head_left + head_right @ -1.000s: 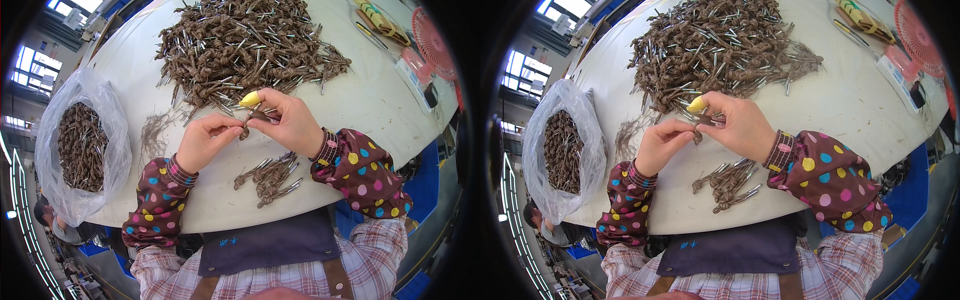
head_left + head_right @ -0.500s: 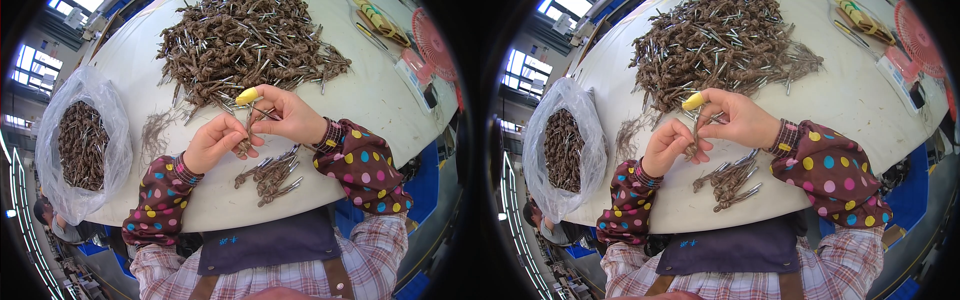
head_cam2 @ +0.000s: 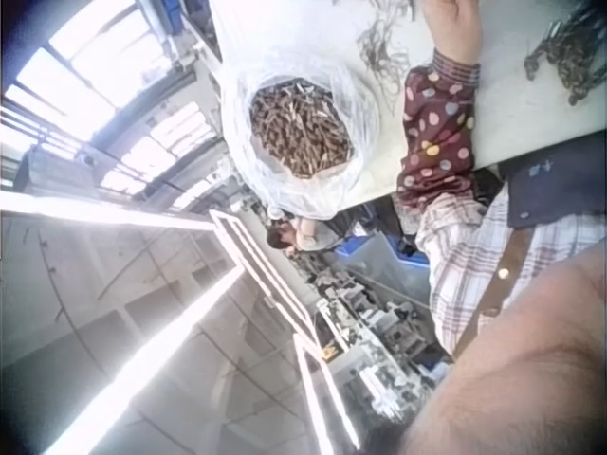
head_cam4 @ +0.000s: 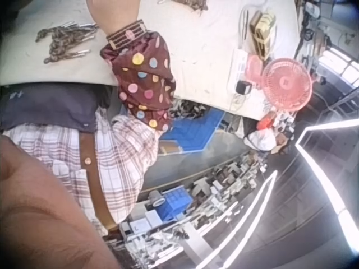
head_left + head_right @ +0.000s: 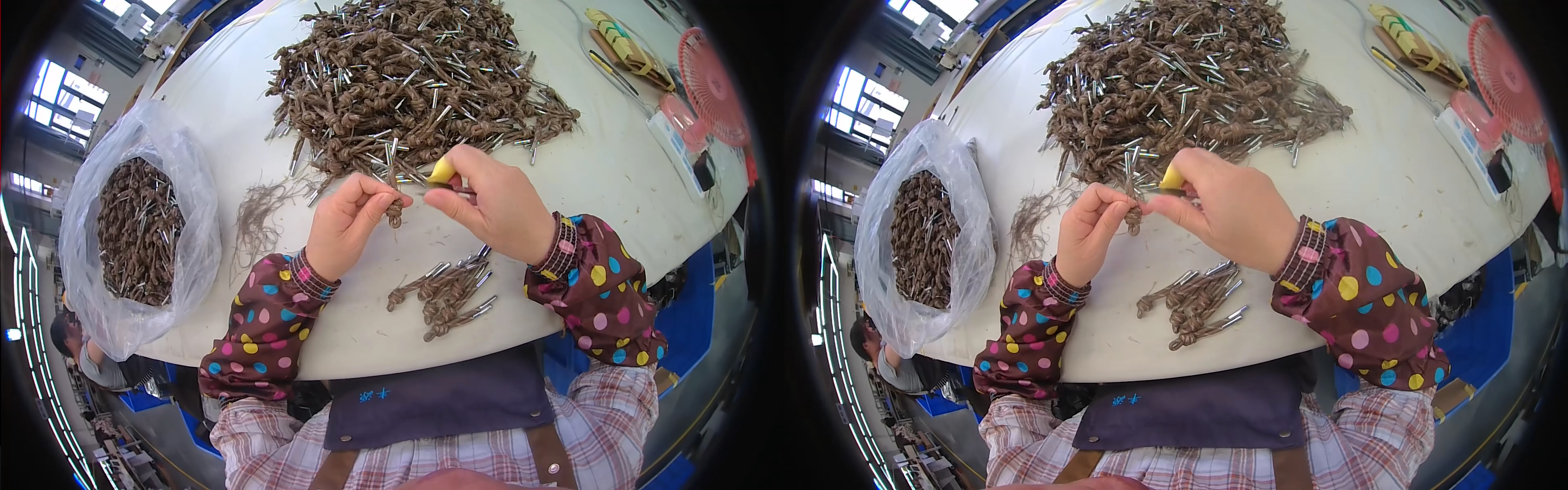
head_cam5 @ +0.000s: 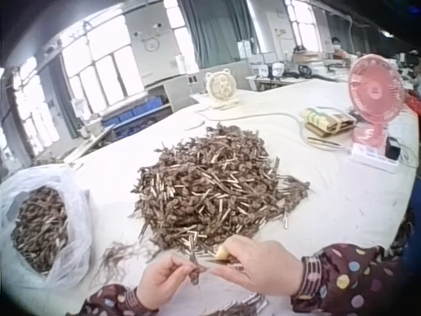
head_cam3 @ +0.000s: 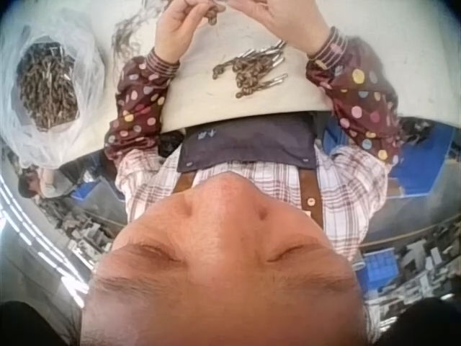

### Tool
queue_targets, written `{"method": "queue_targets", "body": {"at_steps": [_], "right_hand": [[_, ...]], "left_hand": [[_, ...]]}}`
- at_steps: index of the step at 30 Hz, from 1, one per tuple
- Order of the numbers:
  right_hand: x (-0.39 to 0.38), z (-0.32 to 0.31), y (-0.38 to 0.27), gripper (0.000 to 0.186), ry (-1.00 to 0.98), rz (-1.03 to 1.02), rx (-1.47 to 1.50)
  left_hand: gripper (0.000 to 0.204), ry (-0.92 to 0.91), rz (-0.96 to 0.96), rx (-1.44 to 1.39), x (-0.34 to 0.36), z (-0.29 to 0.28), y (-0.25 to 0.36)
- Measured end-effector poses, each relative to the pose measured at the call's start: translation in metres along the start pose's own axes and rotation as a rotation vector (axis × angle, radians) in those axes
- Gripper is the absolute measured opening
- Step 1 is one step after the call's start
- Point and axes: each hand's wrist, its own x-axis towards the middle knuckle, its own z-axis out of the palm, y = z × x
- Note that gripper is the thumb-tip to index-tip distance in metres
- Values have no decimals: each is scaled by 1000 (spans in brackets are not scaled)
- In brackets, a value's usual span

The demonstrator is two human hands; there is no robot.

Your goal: Trimming excess threads or material from small twisted leather components with metal tips using small snips or scissors.

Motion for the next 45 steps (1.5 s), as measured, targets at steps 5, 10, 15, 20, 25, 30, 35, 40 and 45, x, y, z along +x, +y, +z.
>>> {"method": "queue_targets", "body": {"at_steps": [5,10,15,20,25,30,35,40,45], "right_hand": [[-4,10,-7,28,4,-66,-145],[-2,14,-5,28,39,-53,-186],[-3,14,-7,27,30,-59,-189],[-4,14,-7,26,22,-39,-169],[-4,15,-7,25,2,-60,-191],[-4,15,-4,24,-15,-73,-148],[-2,16,-3,26,-45,-58,-64],[3,14,14,39,73,138,251],[10,20,13,39,-23,417,793]], "left_hand": [[10,89,95,211,3,2,-9],[10,96,65,226,3,2,-10],[10,89,72,229,2,5,-6],[10,79,83,272,1,6,0],[9,58,80,321,1,5,2],[8,28,100,366,1,5,1],[10,87,13,139,0,4,-1],[9,37,-35,-70,1,3,0],[9,-56,11,144,-1,9,5]]}}
